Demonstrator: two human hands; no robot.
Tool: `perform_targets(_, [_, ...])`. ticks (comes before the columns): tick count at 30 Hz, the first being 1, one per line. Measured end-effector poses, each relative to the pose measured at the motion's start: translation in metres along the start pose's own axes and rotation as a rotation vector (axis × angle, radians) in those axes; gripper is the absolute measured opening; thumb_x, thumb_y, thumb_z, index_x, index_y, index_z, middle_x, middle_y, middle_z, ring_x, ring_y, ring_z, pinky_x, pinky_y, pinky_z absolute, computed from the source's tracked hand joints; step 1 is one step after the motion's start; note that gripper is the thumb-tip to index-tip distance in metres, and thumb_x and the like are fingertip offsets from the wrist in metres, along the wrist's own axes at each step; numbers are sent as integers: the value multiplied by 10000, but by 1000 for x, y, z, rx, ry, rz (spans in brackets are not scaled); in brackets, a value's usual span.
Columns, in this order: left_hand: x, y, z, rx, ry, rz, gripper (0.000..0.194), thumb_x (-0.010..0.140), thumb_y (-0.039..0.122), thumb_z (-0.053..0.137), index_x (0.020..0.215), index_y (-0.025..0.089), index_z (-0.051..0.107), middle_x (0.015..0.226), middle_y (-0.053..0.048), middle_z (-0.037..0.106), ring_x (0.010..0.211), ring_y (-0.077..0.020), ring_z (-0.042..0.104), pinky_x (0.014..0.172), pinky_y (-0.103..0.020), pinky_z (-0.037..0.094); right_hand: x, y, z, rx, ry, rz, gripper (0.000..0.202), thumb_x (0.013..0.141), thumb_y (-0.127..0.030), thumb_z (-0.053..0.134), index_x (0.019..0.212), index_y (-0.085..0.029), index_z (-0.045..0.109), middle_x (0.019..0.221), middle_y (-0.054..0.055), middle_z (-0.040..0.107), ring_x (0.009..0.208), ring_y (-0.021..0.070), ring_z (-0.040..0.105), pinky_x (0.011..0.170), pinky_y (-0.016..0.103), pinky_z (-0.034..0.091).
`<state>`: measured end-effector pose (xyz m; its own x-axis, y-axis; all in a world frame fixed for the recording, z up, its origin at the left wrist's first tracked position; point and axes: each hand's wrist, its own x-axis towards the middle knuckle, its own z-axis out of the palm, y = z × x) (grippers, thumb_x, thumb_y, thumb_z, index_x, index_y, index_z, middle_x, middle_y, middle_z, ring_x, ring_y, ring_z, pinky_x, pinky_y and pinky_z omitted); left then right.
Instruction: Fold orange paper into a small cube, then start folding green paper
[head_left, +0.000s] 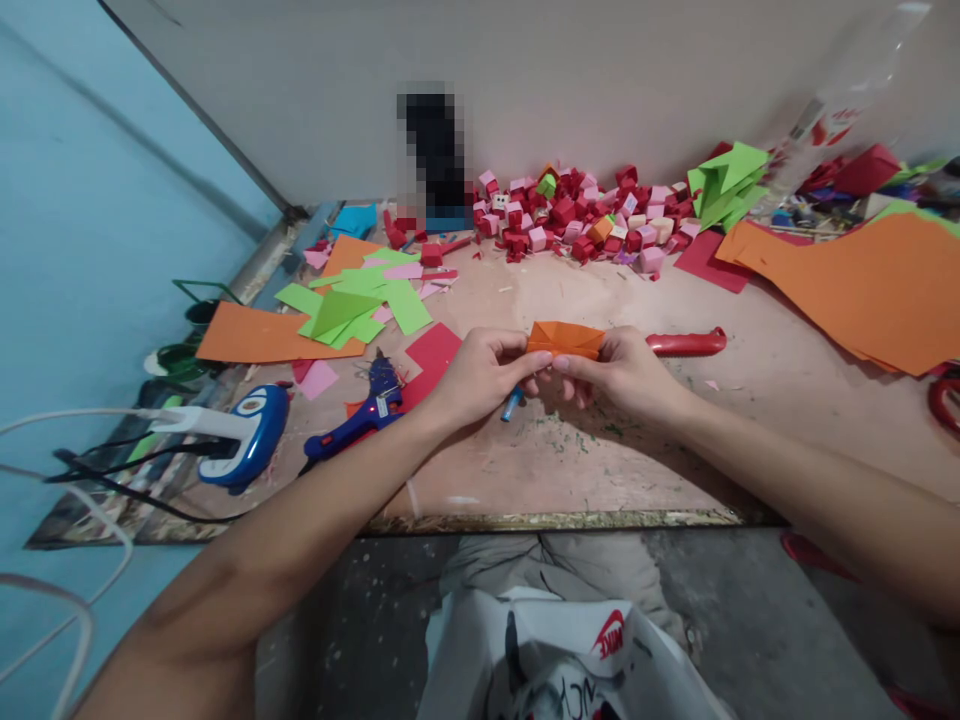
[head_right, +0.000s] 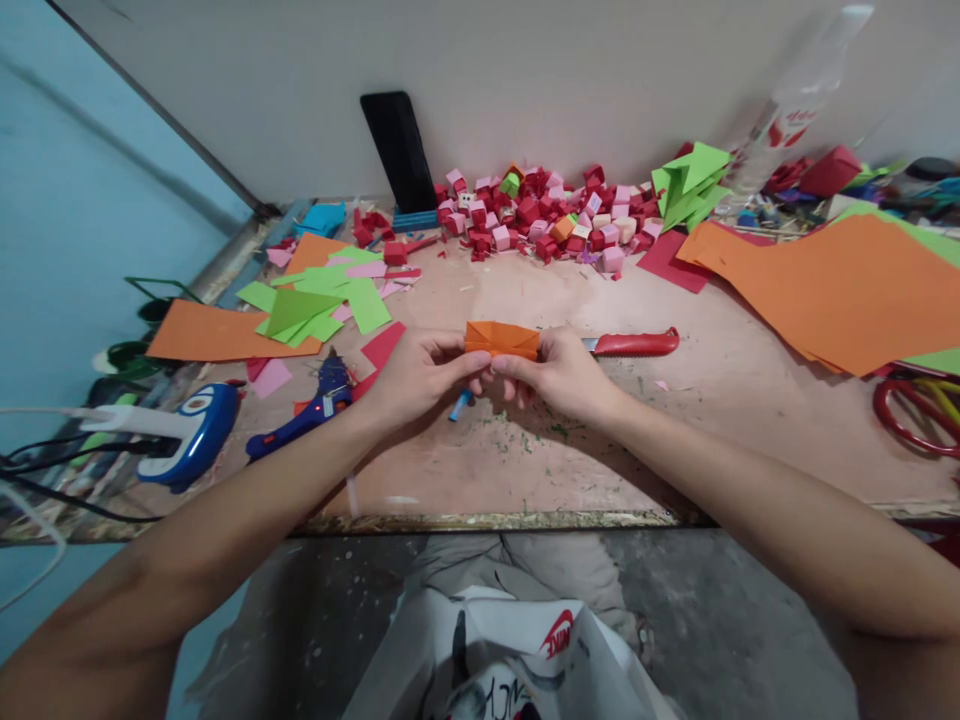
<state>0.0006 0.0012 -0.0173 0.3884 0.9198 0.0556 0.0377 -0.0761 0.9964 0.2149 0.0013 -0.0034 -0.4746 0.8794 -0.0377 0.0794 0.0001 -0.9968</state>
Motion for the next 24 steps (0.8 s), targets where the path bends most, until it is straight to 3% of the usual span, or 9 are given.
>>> perform_targets(6, [-2, 7, 1, 74, 91, 34, 303, 943, 382, 773, 763, 141, 743, 764, -64, 761, 639, -127, 682, 610, -243, 543, 1, 2, -2, 49, 19, 0, 395, 896, -548, 830, 836, -160, 786, 682, 47, 747, 530, 141, 647, 534, 271, 521])
perform_targets(11, [-1, 11, 1, 36, 69, 2, 295, 906, 410, 809, 802, 136, 773, 778, -61, 762, 661, -132, 687, 628, -250, 565, 1, 2, -3, 46, 22, 25, 420, 882, -550, 848, 767, -154, 772, 685, 71, 757, 510, 145, 648, 511, 276, 516])
perform_targets(17, [1, 8, 0, 4, 119, -1, 290, 879, 393, 827, 760, 139, 755, 743, -59, 758, 638, -129, 677, 629, -257, 568, 1, 1, -2, 125, 24, 41, 365, 879, -516, 870, 853, -157, 808, 756, 76, 792, 587, 162, 707, 594, 293, 594])
perform_targets(24, [1, 9, 1, -84, 104, -45, 281, 842, 401, 853, 806, 134, 775, 778, -62, 765, 665, -131, 685, 648, -260, 569, 2, 4, -1, 145, 18, 61, 379, 880, -513, 879, 875, -139, 818, 797, 96, 811, 612, 158, 722, 612, 284, 604])
